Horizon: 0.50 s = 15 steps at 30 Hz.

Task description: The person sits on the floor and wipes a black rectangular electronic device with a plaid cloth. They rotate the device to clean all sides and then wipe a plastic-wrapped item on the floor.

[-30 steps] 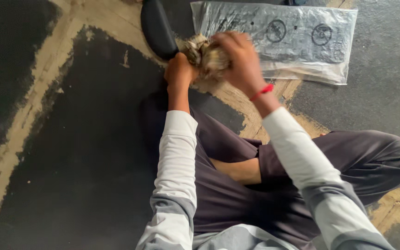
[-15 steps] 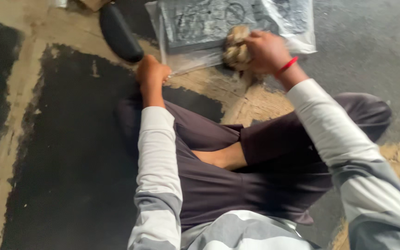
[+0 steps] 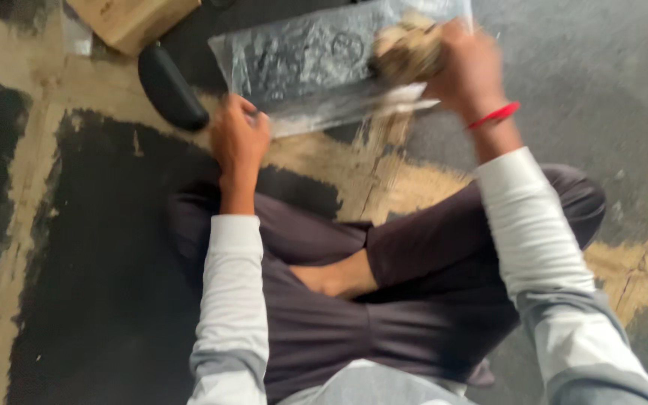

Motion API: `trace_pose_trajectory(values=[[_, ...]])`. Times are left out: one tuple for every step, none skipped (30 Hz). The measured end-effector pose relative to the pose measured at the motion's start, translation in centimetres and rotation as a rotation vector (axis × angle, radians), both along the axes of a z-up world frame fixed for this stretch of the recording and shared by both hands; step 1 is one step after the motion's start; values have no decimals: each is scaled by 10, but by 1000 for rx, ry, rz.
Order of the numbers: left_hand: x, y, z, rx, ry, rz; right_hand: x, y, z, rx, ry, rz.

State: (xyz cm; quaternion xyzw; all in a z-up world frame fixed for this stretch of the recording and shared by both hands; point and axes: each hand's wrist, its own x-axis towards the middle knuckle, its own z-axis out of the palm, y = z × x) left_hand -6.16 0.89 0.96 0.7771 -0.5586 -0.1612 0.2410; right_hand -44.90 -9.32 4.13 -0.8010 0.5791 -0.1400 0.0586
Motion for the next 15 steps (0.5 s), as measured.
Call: trace_pose_trajectory(values=[[-8,-2,2,80,131,-78,26,2,-1,-23,-18,158],[-17,-4,2,63,133,-191,53,5,-4,7,80,222],[-25,-5,1,46,132,-304,68,20,-3,122,30,312],[-32,-8,-2,39,139,-380,84,27,-1,195,-13,416],[-38,-10,-6,31,145,-456,96,33,3,213,46,411],[-41,-11,-9,66,103,-493,102,37,8,230,104,399],[-42,-13,-12,101,60,-529,103,36,13,237,27,396],[-41,-14,-15,160,94,-515,103,34,15,251,-48,393],[-37,-15,-17,218,129,-501,103,33,16,264,-123,391],[-35,-14,-20,280,166,-486,102,33,16,287,-123,385],[-35,-13,-23,262,157,-494,101,33,15,309,-123,378],[-35,-17,-25,236,145,-500,101,29,15,322,-121,374],[-35,-23,-27,209,133,-506,103,26,14,296,-116,390],[-34,-23,-29,218,145,-499,106,30,13,282,-113,406],[-33,-24,-30,226,157,-492,110,32,11,267,-109,422]])
